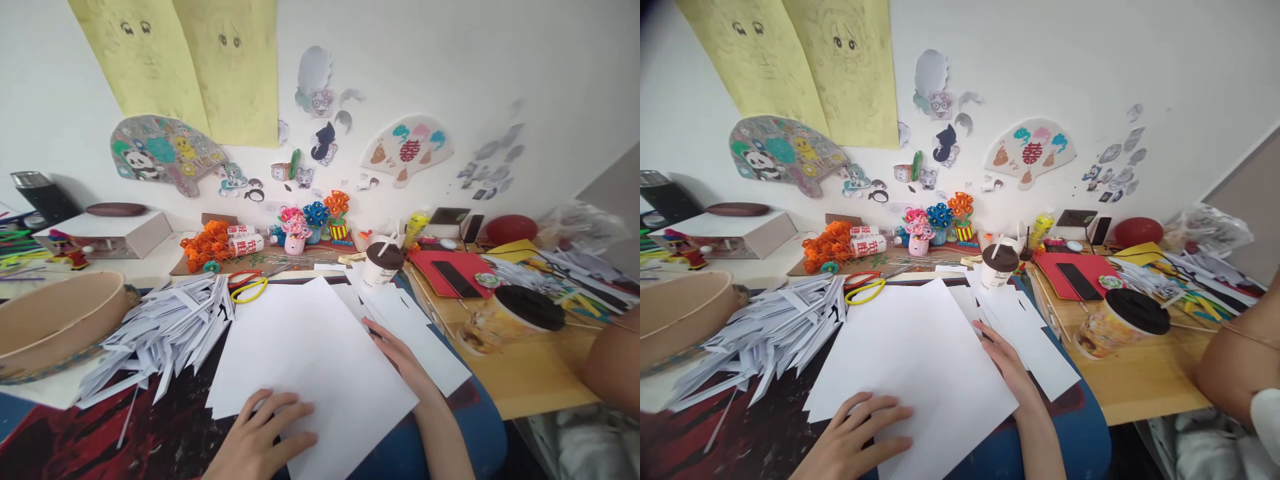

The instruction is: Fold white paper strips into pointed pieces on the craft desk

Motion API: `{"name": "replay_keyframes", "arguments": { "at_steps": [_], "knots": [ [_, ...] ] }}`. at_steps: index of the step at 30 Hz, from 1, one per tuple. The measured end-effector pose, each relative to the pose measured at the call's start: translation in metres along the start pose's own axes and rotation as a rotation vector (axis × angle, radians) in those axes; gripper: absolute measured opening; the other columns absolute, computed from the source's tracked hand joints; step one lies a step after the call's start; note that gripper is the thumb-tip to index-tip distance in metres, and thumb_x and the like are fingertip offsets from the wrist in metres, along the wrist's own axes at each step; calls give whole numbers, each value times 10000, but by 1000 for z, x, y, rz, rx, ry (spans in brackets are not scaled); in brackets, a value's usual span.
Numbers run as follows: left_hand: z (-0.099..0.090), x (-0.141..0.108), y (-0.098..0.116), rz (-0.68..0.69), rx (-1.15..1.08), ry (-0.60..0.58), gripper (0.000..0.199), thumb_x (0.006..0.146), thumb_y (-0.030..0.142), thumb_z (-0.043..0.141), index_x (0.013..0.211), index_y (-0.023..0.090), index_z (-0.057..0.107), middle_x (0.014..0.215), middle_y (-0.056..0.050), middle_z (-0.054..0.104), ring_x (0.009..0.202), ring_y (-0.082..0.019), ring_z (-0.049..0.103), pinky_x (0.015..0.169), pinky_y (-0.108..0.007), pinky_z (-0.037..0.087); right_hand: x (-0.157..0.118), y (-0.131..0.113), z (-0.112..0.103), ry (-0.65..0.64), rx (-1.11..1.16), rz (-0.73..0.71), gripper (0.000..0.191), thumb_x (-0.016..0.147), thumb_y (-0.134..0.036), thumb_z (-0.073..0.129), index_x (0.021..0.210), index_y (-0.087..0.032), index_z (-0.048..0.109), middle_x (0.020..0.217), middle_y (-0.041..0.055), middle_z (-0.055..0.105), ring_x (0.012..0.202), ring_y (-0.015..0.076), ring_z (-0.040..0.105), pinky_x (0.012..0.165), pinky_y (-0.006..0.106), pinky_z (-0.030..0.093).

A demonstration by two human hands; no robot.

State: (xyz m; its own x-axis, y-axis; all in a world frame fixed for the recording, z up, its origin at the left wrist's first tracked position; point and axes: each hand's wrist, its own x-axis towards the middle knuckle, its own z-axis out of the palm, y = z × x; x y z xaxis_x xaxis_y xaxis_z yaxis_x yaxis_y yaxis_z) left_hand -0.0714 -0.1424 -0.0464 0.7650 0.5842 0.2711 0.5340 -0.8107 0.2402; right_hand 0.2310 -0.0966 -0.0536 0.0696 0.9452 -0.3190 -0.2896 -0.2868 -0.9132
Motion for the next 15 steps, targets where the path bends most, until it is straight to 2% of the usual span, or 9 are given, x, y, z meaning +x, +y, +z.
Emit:
{"name": "replay_keyframes", "arguments": {
  "at_steps": [3,6,8,11,15],
  "knots": [
    [6,-2,1,16,51,41,298,899,395,548,1185,348,618,1304,-6,626,1169,-248,553,1016,-396,354,-2,1,1,-1,39,-28,591,687,-486,770,1207,-229,660,1237,86,667,1064,311,652,899,413,496],
    [7,0,4,-7,46,114,206,937,345,507,1080,338,655,1239,10,666,1126,-230,585,977,-385,366,-4,2,0,-84,155,-28,645,761,-523,697,1322,-235,561,1190,99,690,1100,297,638,988,443,434],
    [5,4,8,-39,12,170,205,957,296,471,1021,312,665,1160,6,702,1074,-222,611,948,-382,379,-4,2,0,-145,249,0,712,798,-585,627,1404,-252,456,1212,111,676,1110,298,634,1010,481,406],
    [2,12,13,-91,-81,252,197,960,273,466,986,255,661,955,-23,741,906,-193,651,841,-333,437,-5,0,4,-157,356,1,778,833,-703,472,1456,-252,355,1268,149,636,1121,305,628,1030,527,365],
    [7,27,22,-221,-206,366,148,928,251,532,862,218,660,713,0,694,652,-139,628,650,-242,462,-13,-7,14,-150,436,-31,887,777,-843,312,1400,-225,435,1348,202,560,1188,343,579,1032,569,341]
  ]
}}
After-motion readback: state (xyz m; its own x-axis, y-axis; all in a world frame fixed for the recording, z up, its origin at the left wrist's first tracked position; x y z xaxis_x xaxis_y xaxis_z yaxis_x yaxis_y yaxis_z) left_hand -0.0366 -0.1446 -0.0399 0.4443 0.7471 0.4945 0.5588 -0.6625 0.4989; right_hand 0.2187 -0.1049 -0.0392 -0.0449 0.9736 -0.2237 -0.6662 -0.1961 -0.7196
